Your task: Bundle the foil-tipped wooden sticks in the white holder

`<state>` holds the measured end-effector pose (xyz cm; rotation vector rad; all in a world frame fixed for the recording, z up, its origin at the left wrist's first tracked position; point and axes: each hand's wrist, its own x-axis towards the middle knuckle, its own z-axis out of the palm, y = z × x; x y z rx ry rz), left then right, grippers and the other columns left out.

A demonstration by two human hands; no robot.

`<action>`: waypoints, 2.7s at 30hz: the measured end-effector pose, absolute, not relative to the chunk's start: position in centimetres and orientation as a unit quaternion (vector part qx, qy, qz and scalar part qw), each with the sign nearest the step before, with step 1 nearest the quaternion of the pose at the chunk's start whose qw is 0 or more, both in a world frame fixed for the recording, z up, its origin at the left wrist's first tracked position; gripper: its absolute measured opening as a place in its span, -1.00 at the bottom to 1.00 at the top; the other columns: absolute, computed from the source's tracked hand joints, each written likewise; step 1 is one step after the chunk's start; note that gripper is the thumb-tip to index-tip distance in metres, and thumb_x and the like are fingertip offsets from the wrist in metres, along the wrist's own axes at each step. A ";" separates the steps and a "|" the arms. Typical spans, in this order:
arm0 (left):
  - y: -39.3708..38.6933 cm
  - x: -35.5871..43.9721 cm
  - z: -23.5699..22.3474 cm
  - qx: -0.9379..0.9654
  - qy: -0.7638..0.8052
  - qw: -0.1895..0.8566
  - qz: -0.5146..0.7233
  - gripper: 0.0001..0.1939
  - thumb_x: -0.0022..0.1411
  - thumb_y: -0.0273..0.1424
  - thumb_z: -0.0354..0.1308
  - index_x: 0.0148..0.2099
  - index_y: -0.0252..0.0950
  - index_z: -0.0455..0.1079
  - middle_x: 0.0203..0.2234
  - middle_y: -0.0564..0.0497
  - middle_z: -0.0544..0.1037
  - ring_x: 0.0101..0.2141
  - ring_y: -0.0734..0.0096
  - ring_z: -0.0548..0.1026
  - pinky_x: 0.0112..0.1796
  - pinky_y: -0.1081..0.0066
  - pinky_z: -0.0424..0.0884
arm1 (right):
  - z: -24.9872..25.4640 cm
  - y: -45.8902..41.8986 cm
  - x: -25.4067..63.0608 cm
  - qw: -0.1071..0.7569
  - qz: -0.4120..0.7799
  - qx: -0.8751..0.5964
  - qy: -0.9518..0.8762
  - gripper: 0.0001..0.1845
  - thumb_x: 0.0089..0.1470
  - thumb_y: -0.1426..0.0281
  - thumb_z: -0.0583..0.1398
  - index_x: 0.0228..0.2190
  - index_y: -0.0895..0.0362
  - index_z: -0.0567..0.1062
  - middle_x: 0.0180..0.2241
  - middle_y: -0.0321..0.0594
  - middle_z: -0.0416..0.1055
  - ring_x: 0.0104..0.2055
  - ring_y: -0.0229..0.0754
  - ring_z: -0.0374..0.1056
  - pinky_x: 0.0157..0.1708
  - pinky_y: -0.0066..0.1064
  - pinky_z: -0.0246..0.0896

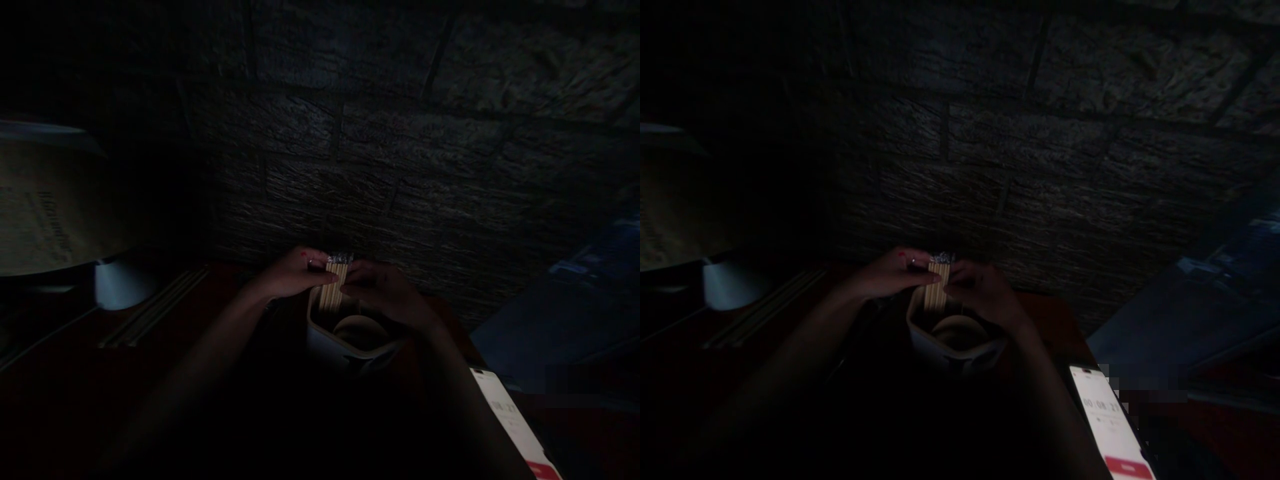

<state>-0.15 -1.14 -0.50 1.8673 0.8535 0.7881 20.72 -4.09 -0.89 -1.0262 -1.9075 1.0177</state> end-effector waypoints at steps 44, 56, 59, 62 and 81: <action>-1.9 -0.3 0.4 0.755 0.361 0.470 0.281 -0.80 0.14 -0.36 0.22 -0.27 -0.43 0.48 -0.58 0.12 0.38 -0.61 0.61 0.23 -0.56 0.55 0.13 | -1.1 -4.1 20.6 0.348 0.371 -0.393 -0.766 -0.81 0.00 0.40 0.27 -0.26 0.11 0.53 -0.31 -0.22 0.55 -0.27 -0.20 0.45 -0.25 -0.36 0.31; -1.8 -0.3 0.3 0.729 0.358 0.502 0.297 -0.81 0.09 -0.39 0.27 -0.23 -0.38 0.48 -0.60 0.13 0.42 -0.63 0.62 0.25 -0.57 0.56 0.15 | -0.8 -4.3 20.5 0.352 0.366 -0.389 -0.769 -0.82 -0.01 0.41 0.26 -0.28 0.12 0.54 -0.24 -0.19 0.54 -0.24 -0.19 0.45 -0.22 -0.33 0.32; -1.7 -0.4 0.1 0.730 0.358 0.500 0.299 -0.72 0.07 -0.40 0.29 -0.13 -0.37 0.48 -0.60 0.13 0.42 -0.62 0.61 0.27 -0.57 0.56 0.15 | -0.9 -4.2 20.5 0.352 0.367 -0.392 -0.767 -0.81 -0.02 0.43 0.27 -0.27 0.12 0.55 -0.26 -0.19 0.55 -0.23 -0.18 0.45 -0.21 -0.32 0.32; -1.5 -0.4 -0.1 0.733 0.357 0.498 0.296 -0.67 0.05 -0.42 0.30 -0.10 -0.38 0.48 -0.59 0.12 0.44 -0.60 0.61 0.29 -0.56 0.57 0.18 | -0.8 -4.2 20.4 0.353 0.371 -0.393 -0.764 -0.85 -0.02 0.43 0.28 -0.31 0.14 0.55 -0.27 -0.18 0.55 -0.24 -0.18 0.45 -0.22 -0.33 0.32; -1.9 -2.2 1.1 0.743 0.375 0.456 0.316 -0.63 0.03 -0.33 0.34 -0.09 -0.35 0.46 -0.22 -0.07 0.61 -0.23 0.34 0.55 -0.28 0.43 0.44 | -0.9 -4.2 20.7 0.351 0.410 -0.389 -0.746 -0.65 -0.03 0.39 0.30 -0.14 0.13 0.49 -0.28 -0.20 0.56 -0.23 -0.15 0.48 -0.24 -0.33 0.33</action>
